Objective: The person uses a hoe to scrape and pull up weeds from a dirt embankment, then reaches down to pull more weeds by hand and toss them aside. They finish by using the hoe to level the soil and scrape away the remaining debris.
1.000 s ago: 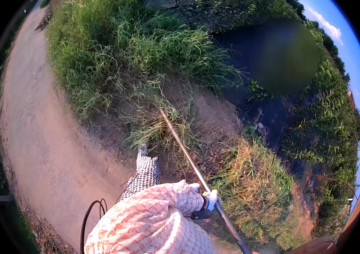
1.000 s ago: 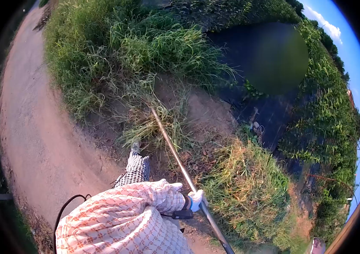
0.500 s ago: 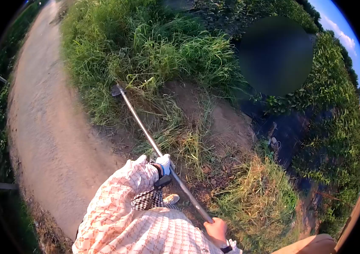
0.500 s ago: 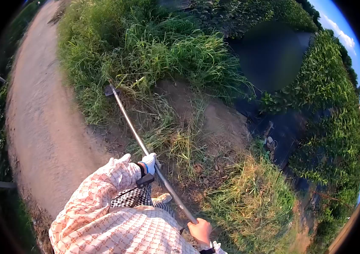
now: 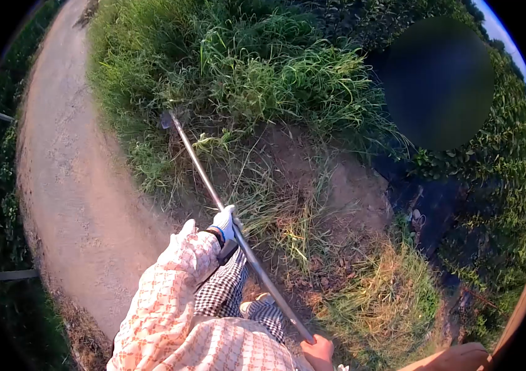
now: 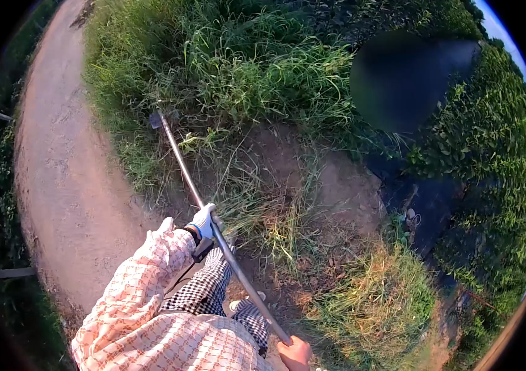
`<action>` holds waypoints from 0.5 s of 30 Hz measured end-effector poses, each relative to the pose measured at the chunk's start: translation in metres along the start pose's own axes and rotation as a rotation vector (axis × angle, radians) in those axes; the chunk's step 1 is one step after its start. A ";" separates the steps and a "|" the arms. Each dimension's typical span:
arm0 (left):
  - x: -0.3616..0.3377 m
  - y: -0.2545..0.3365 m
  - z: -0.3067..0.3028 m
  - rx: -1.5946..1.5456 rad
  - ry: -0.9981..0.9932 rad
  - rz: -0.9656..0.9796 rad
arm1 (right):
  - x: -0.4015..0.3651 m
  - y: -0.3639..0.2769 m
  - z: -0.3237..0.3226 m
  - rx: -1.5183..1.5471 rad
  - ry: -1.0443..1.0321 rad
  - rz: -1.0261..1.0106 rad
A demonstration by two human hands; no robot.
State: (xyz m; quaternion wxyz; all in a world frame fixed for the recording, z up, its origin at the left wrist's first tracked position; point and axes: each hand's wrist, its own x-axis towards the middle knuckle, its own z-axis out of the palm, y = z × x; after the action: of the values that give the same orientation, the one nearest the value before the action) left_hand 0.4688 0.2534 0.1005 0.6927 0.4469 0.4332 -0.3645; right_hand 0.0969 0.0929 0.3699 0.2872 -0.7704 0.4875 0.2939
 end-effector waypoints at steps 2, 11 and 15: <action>-0.003 -0.038 0.006 0.030 0.095 -0.073 | -0.015 -0.049 -0.058 -0.226 -0.336 0.232; -0.007 -0.115 -0.018 -0.086 0.102 -0.128 | 0.001 0.055 -0.018 -0.028 -0.118 0.132; 0.042 -0.077 -0.044 0.152 0.293 0.168 | 0.055 0.052 0.023 0.037 -0.092 -0.068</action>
State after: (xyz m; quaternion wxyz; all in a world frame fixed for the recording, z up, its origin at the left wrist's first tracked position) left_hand 0.4027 0.2633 0.0285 0.6143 0.5809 0.4617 -0.2682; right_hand 0.0645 0.0591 0.3063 0.3331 -0.7667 0.4527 0.3102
